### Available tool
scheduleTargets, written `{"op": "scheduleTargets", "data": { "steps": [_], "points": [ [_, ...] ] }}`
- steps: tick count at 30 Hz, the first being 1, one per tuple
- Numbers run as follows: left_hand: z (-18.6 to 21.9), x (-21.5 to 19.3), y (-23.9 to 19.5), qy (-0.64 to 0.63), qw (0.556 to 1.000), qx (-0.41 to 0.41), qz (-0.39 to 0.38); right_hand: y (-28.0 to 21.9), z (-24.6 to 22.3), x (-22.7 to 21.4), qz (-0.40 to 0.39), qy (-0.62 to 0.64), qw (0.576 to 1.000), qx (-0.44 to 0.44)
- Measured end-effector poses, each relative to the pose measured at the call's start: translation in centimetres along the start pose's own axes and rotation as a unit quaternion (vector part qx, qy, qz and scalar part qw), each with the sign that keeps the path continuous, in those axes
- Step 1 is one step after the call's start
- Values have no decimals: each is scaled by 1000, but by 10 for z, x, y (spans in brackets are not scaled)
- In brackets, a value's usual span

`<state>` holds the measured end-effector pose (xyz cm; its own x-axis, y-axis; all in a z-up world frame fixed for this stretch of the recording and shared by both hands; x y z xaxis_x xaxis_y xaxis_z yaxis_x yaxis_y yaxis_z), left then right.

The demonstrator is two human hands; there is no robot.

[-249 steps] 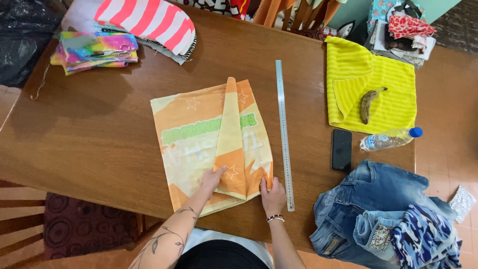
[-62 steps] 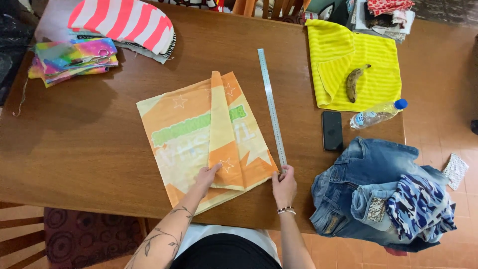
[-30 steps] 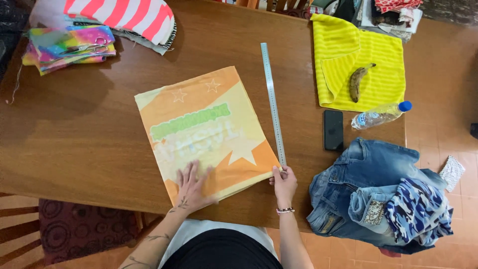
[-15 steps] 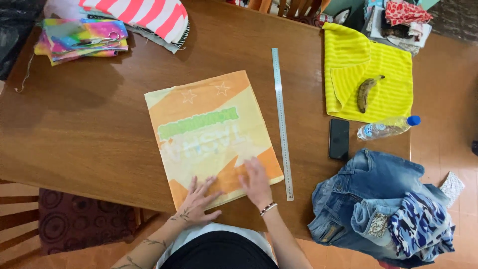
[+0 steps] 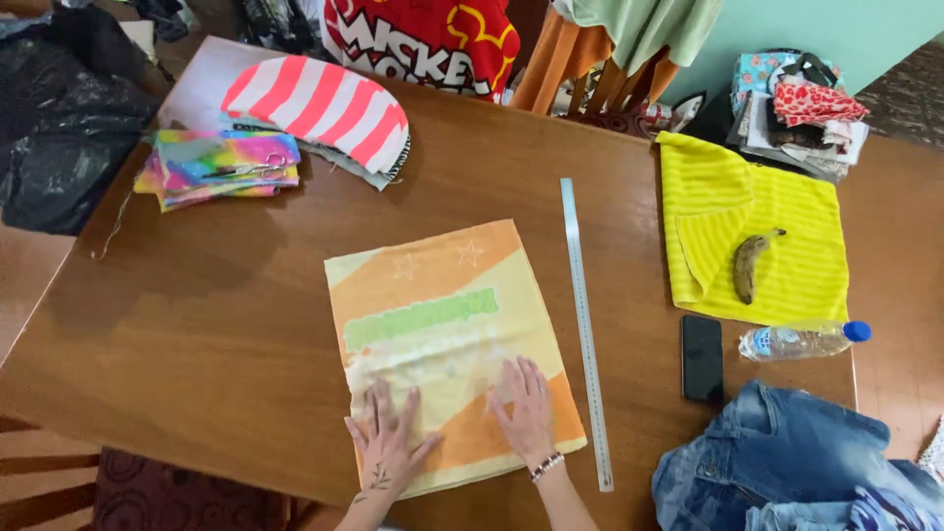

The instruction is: The person measures a piece of orange patterned fabric with a metal ruler on a wooden table. They then unfold a large, colorful rainbow-patterned fabric, smooth it out, and measure its dimensions using the ruler.

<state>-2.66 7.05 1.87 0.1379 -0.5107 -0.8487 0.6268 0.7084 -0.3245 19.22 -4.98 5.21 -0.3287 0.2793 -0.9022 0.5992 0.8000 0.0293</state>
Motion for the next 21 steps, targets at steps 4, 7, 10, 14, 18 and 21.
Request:
{"op": "scheduleTargets", "data": {
  "steps": [4, 7, 10, 14, 18, 21],
  "points": [
    [3, -10, 22, 268, 921, 108, 262, 72, -24, 14, 15, -51, 998, -30],
    [10, -19, 40, 156, 940, 164, 254, 131, -53, 28, -96, -51, 994, 3],
    [20, -30, 58, 127, 939, 199, 250, 184, -72, 49, -199, -57, 978, 5],
    [30, -38, 85, 118, 937, 228, 236, 248, -64, 39, -242, -202, 943, 106],
    [28, -51, 124, 100, 941, 232, 226, 303, -40, 23, -251, -165, 928, 220],
    [27, -70, 160, 122, 933, 233, 246, 343, -19, 20, -235, -158, 927, 246]
  ]
}}
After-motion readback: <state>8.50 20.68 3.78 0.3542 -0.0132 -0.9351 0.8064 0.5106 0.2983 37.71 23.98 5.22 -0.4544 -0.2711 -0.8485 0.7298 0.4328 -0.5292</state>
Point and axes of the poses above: each hand's wrist, its own y-axis towards the middle knuckle, its own x-axis out of the palm, z = x × y, the point moved 8 cm from there along y, towards the middle knuckle, and after that the axes turned 7 degrees about -y, right-handed, at the moved point
